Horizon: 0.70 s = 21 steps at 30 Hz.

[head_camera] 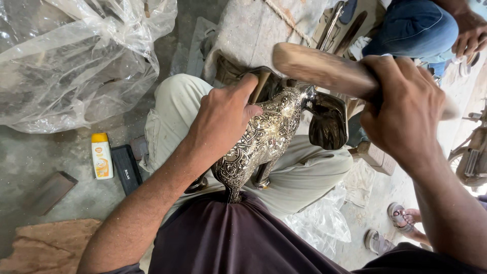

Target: The person uses a hammer and a metal chisel to engrave intricate patterns onto a silver elephant figurine. They systematically tap the chisel against the figurine's surface to create detailed designs.

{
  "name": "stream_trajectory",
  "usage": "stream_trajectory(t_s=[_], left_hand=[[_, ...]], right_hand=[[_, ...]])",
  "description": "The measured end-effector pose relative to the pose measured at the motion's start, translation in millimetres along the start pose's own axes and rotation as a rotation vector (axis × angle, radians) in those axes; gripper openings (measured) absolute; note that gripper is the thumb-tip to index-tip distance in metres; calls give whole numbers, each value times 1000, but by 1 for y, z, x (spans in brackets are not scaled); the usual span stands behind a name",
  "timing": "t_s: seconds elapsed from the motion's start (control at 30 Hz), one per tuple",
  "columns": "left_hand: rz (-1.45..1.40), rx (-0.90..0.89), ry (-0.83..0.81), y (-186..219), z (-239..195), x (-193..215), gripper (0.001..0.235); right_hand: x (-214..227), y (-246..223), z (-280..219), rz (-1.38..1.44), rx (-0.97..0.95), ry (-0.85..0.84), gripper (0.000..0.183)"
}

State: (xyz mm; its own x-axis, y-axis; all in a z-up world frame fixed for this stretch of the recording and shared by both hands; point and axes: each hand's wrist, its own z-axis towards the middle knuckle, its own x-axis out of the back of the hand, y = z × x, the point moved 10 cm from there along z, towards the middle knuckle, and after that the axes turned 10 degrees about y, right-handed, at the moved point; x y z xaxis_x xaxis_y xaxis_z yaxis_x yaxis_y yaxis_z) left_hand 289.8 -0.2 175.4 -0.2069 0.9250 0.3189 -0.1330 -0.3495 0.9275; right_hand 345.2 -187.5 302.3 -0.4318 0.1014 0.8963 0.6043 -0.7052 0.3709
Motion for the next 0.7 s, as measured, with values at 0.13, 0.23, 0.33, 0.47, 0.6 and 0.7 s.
stream_trajectory(t_s=[0.13,0.23,0.33,0.47,0.6,0.7], left_hand=[[51,-36,-26,3,0,-1,35],[41,-66,-33,7,-3,-5,38],[56,10,-68,0,-3,-9,37],[66,-9,-75,0,-3,-8,34],[21,-255,99,28,-7,11,33],[73,91,-136,-7,-7,-11,28]], right_hand=[[-19,21,-17,213,-226,-73,48],[-29,21,-28,134,-202,-125,49],[-35,27,-32,257,-317,-139,48],[-27,20,-29,197,-217,-85,48],[-24,19,-29,209,-210,-91,39],[-28,11,-29,32,-119,-182,48]])
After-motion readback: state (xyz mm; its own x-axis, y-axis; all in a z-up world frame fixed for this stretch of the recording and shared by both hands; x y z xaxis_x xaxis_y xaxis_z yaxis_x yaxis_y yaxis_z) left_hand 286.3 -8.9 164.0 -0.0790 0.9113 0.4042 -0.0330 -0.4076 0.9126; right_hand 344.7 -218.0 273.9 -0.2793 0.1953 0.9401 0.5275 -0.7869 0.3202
